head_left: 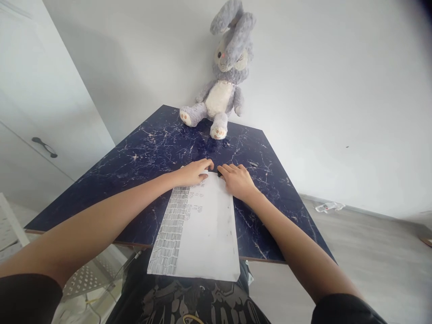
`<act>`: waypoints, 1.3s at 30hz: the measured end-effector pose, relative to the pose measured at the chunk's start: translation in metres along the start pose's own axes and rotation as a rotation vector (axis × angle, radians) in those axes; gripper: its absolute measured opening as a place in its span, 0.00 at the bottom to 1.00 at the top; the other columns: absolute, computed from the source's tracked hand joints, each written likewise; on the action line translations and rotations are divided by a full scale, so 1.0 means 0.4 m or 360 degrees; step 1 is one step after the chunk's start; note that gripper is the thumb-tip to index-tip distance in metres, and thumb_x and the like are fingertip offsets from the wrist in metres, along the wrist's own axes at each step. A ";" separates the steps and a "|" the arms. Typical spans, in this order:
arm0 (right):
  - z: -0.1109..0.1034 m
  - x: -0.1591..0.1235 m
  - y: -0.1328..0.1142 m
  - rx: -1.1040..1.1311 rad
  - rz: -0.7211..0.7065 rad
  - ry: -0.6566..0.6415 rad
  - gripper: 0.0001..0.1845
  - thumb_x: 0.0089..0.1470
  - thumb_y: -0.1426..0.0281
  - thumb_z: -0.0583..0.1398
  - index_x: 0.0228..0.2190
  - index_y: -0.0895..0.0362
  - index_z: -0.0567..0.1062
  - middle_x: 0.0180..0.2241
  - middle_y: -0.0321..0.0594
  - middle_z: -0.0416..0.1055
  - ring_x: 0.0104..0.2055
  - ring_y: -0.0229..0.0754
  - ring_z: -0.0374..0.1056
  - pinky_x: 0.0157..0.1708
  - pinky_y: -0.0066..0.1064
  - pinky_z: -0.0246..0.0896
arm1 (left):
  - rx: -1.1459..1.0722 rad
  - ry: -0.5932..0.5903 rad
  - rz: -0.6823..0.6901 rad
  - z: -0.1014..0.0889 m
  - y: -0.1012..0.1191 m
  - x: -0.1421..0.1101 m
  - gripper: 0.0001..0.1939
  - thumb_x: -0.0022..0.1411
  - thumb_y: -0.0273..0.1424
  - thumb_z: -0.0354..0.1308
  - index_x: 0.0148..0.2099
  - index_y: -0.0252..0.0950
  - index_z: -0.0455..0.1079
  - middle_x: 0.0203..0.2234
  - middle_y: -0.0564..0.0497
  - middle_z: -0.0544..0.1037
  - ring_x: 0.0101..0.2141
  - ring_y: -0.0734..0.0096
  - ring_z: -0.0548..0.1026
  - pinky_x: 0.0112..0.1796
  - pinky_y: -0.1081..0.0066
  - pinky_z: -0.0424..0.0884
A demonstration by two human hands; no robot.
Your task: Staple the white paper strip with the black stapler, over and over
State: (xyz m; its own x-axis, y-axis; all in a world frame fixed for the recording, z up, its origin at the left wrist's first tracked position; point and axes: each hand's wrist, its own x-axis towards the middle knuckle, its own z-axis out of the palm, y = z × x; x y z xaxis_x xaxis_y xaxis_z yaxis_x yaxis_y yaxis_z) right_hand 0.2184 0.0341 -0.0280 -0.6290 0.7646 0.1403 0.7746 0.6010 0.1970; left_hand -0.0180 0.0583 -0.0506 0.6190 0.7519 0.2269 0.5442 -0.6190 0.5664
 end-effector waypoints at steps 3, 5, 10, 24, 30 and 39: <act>0.001 0.001 -0.001 0.0009 -0.0010 0.0004 0.19 0.69 0.71 0.50 0.57 0.57 0.70 0.49 0.50 0.75 0.50 0.52 0.67 0.47 0.40 0.55 | -0.0009 0.0028 -0.0039 0.001 0.000 -0.001 0.13 0.64 0.27 0.56 0.51 0.40 0.64 0.46 0.47 0.73 0.46 0.59 0.73 0.45 0.62 0.67; 0.004 0.003 0.010 0.0108 0.0035 0.0044 0.19 0.68 0.71 0.51 0.57 0.56 0.70 0.50 0.49 0.75 0.50 0.51 0.68 0.47 0.39 0.56 | 0.0003 0.0013 -0.0031 0.001 -0.002 -0.002 0.12 0.64 0.27 0.56 0.50 0.40 0.63 0.47 0.47 0.73 0.47 0.58 0.73 0.46 0.62 0.66; 0.009 -0.001 0.062 0.0465 0.0319 0.0229 0.21 0.69 0.68 0.49 0.60 0.53 0.67 0.54 0.46 0.74 0.50 0.49 0.71 0.41 0.34 0.62 | 0.0015 -0.0021 -0.0034 -0.001 -0.004 -0.003 0.11 0.65 0.29 0.55 0.50 0.41 0.64 0.48 0.47 0.73 0.47 0.58 0.74 0.46 0.61 0.67; -0.032 -0.030 0.132 0.0451 0.0941 0.0446 0.13 0.63 0.61 0.58 0.42 0.56 0.71 0.36 0.46 0.77 0.34 0.48 0.71 0.30 0.32 0.56 | 0.0354 -0.0027 -0.0017 -0.012 -0.007 -0.002 0.12 0.69 0.36 0.55 0.52 0.44 0.73 0.46 0.47 0.71 0.50 0.55 0.70 0.51 0.56 0.64; -0.032 -0.014 -0.055 0.0916 0.0484 0.0370 0.10 0.60 0.61 0.59 0.38 0.55 0.69 0.34 0.40 0.76 0.30 0.41 0.68 0.29 0.30 0.57 | 0.0118 0.0560 -0.0240 -0.033 -0.027 0.008 0.13 0.72 0.29 0.45 0.45 0.39 0.72 0.40 0.48 0.71 0.40 0.62 0.72 0.46 0.62 0.67; -0.014 -0.065 -0.056 0.0809 0.0381 0.0191 0.09 0.57 0.67 0.59 0.40 0.53 0.67 0.39 0.40 0.76 0.34 0.43 0.69 0.30 0.29 0.53 | 0.0121 0.0804 -0.0295 -0.039 -0.074 0.009 0.12 0.68 0.25 0.47 0.39 0.38 0.72 0.37 0.47 0.69 0.37 0.62 0.72 0.44 0.63 0.68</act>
State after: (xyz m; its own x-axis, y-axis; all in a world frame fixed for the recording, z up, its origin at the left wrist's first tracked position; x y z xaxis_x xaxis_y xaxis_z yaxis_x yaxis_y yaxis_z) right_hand 0.2172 -0.0006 -0.0308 -0.4125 0.8791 0.2387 0.8120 0.4736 -0.3411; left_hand -0.0407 0.0830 -0.0544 0.1700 0.8539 0.4919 0.6692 -0.4664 0.5784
